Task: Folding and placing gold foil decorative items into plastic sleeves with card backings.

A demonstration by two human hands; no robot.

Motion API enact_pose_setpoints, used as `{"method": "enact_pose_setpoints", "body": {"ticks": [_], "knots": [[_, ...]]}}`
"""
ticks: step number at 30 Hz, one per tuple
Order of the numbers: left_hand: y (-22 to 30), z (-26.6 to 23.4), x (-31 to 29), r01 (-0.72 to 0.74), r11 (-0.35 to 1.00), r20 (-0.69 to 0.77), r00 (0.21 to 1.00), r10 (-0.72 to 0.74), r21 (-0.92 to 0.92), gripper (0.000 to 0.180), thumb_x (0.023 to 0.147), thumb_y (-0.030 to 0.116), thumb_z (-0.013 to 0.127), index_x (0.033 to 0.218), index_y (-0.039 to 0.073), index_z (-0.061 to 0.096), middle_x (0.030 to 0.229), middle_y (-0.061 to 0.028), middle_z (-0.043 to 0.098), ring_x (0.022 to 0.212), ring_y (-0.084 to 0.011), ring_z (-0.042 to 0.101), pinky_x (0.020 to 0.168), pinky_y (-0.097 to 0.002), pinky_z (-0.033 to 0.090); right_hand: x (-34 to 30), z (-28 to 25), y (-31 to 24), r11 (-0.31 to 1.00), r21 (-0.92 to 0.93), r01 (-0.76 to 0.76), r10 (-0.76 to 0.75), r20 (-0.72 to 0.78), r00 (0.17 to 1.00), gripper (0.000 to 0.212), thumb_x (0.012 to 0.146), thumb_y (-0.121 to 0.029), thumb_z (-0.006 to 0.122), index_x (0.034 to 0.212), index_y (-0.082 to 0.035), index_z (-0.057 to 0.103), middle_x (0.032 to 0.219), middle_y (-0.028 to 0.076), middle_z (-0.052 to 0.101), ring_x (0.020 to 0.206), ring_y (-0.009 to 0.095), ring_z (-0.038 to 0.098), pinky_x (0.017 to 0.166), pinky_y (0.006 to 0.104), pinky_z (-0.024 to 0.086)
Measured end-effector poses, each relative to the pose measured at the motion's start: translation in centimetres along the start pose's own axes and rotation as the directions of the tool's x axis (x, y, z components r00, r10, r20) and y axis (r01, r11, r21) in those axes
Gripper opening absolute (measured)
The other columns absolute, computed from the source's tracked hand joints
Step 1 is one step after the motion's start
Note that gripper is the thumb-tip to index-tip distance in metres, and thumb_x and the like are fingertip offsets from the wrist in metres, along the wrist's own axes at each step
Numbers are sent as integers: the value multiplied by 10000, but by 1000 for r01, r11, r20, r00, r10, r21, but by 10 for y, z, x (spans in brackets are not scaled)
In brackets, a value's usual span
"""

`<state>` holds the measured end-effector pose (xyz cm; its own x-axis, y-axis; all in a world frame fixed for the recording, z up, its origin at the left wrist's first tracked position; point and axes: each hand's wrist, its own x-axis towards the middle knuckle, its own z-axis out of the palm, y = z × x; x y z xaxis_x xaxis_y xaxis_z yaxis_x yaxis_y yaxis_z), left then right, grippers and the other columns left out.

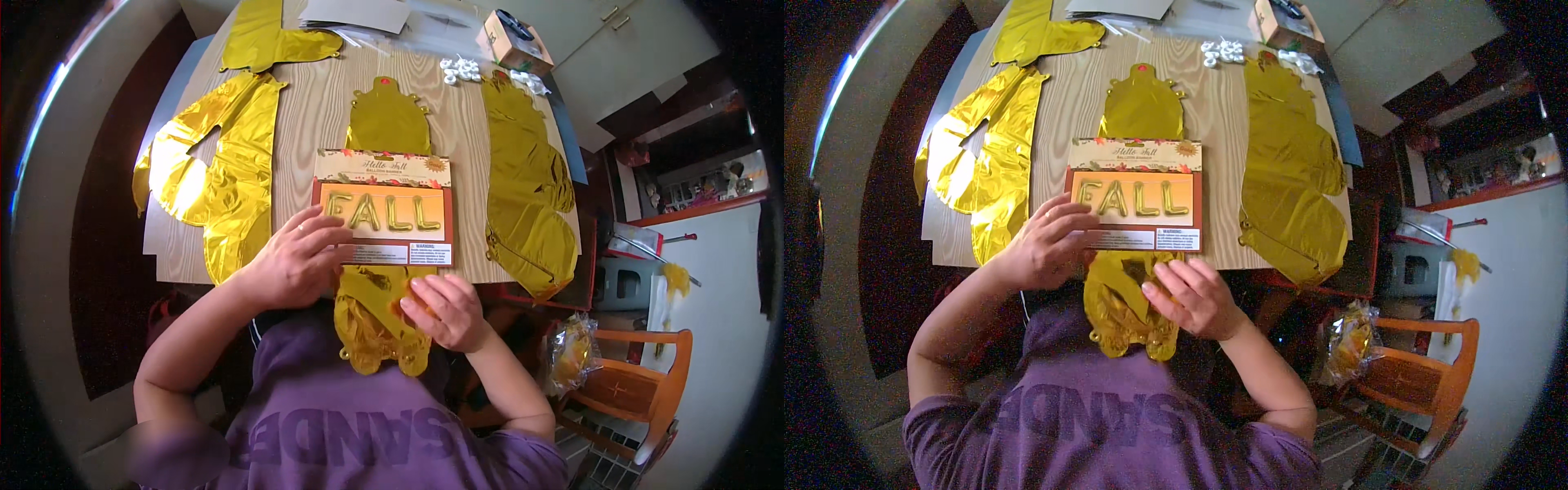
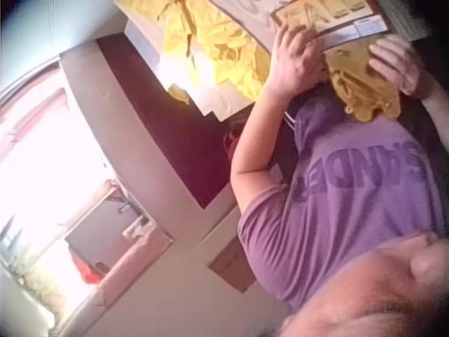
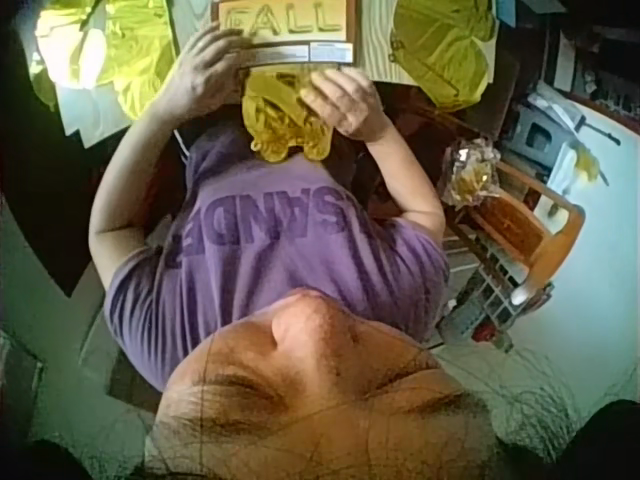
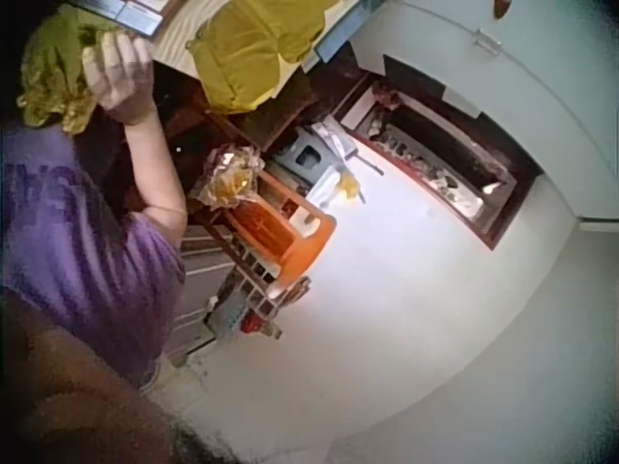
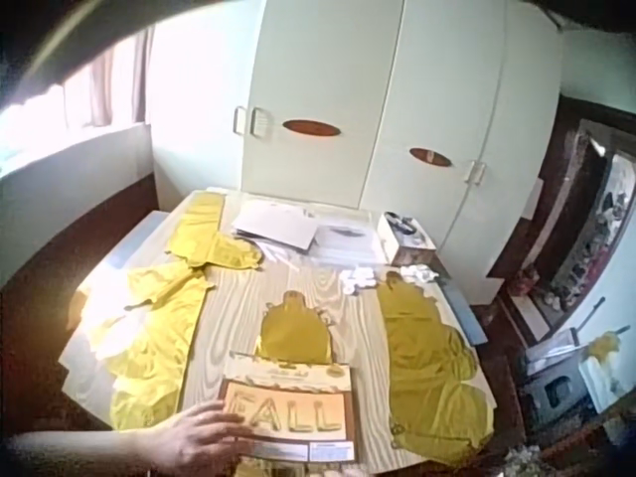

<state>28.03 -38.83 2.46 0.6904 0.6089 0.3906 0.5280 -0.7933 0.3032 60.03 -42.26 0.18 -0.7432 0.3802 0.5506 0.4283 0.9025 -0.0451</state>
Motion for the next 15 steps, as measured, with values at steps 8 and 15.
{"method": "enact_pose_setpoints", "body": {"ticks": [8, 15], "knots": [[24, 4, -9, 84, 995, 7, 996, -84, 51, 538, 690, 150, 729, 1207, 63, 610, 1273, -126, 571, 1242, -324, 542, 1106, -516, 390, 1, 13, 24, 989, -93, -117, 120, 26, 992, 293, 947, -144, 596, 1229, -82, 638, 1263, 73, 625, 1204, 262, 568, 1035, 423, 449], [26, 19, -18, 175, 984, -26, 984, -176, -16, 465, 748, 131, 737, 1198, 88, 627, 1277, -90, 604, 1271, -295, 539, 1104, -513, 390, 12, 4, 28, 974, 89, -210, 210, 14, 978, 283, 888, -170, 672, 1152, -67, 671, 1162, 62, 678, 1109, 235, 613, 939, 386, 466]]}}
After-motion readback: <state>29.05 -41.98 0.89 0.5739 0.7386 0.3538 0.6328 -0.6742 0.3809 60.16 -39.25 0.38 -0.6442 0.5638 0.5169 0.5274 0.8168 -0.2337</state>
